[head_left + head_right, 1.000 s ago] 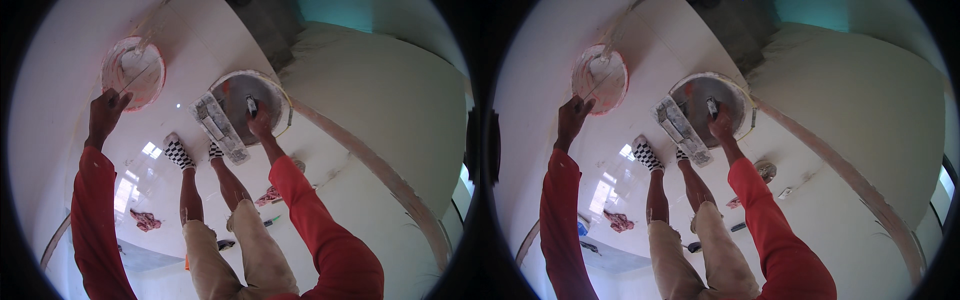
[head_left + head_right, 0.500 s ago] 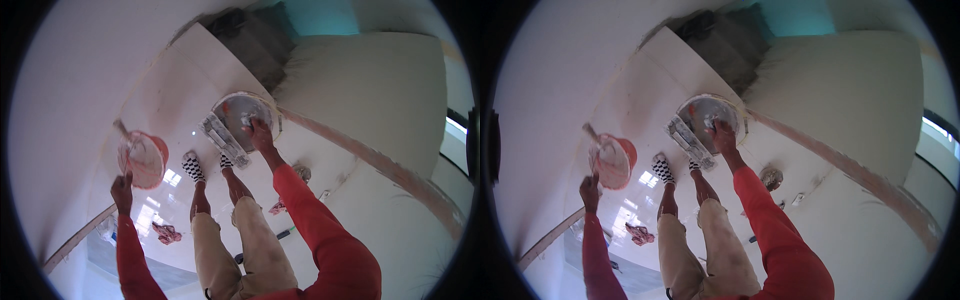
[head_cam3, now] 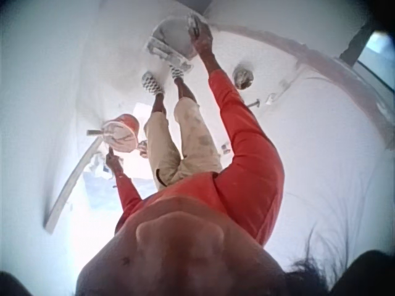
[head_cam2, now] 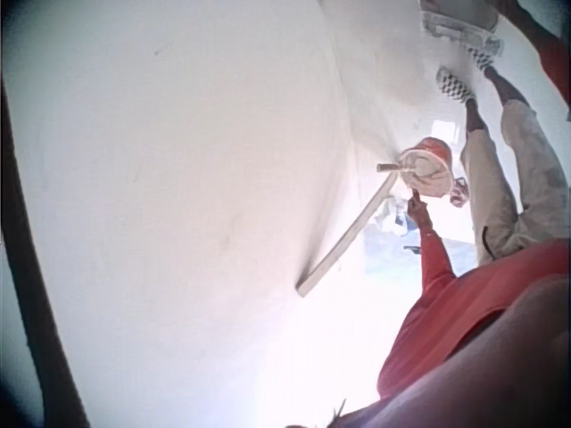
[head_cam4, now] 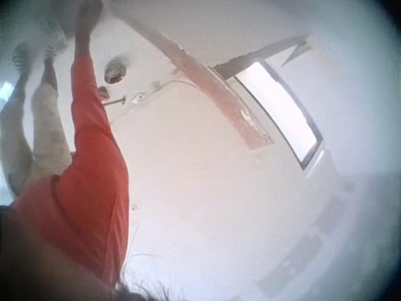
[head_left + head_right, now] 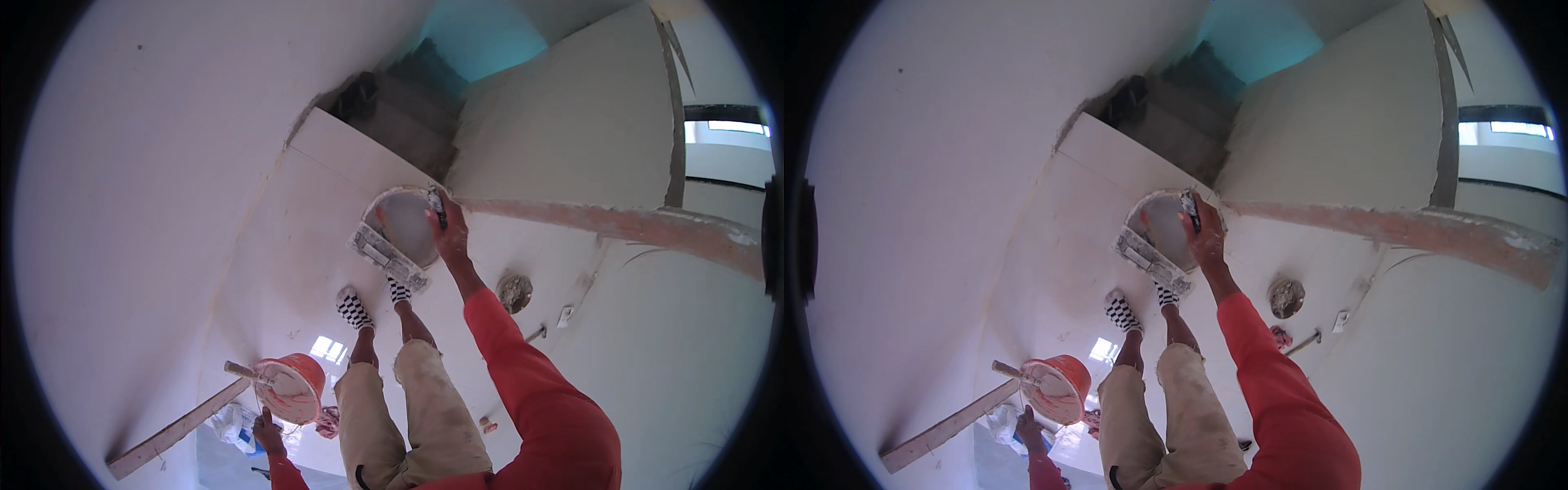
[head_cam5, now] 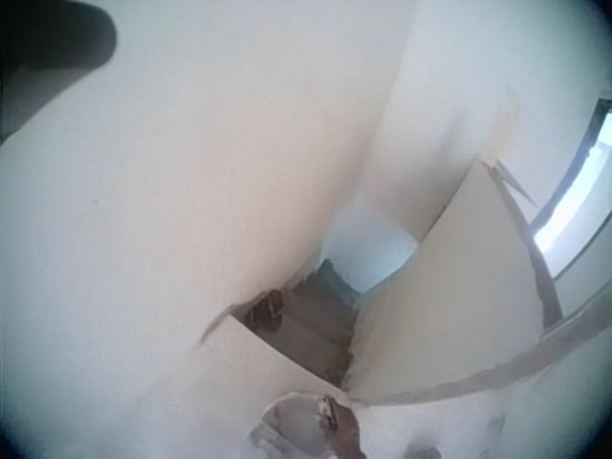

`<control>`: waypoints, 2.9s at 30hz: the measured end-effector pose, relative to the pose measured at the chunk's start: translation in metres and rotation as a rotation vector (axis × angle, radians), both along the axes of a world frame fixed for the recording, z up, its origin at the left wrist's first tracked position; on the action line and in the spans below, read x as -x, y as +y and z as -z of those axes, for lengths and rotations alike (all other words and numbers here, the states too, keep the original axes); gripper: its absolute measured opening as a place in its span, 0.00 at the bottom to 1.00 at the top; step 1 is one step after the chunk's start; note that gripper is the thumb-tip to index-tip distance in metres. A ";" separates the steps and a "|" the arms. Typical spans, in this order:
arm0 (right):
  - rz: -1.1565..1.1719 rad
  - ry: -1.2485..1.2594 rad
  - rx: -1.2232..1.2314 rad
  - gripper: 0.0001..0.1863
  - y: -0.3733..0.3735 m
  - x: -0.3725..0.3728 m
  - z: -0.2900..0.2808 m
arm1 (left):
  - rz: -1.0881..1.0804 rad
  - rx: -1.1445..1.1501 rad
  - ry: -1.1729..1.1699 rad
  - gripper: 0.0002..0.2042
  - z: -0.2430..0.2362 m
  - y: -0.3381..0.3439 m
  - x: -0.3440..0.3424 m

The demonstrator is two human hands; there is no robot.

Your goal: The person applies plaster to the corner of a wall using a trowel, dipping the tool into a bucket of plaster and smoothing the material along the edge.

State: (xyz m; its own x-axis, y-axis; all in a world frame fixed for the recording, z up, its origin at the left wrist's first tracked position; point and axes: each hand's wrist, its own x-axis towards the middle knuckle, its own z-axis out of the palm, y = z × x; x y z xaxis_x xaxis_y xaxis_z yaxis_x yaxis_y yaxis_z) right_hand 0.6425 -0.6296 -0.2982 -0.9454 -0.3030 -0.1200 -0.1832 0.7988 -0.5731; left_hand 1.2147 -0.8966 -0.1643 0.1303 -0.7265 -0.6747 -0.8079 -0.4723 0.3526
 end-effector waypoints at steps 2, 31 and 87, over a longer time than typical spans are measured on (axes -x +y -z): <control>-0.011 -0.199 -0.424 0.32 0.049 -0.015 0.058 | 0.003 -0.005 0.042 0.23 0.003 0.009 0.005; 1.038 -0.578 1.532 0.25 0.361 -0.212 -0.337 | 0.174 -0.074 0.066 0.23 -0.091 0.108 0.168; 1.201 -0.766 1.525 0.24 1.128 0.435 -0.406 | -0.592 0.025 0.592 0.26 -0.047 0.826 0.902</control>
State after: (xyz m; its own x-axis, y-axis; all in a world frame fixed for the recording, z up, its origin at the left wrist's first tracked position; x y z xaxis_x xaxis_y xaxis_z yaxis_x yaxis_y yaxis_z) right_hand 0.2071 0.4981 0.1075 -0.5977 0.0686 -0.7988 0.4873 -0.7601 -0.4299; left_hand 0.3130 -0.0706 -0.1171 0.1239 -0.6650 -0.7365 -0.1066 -0.7468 0.6564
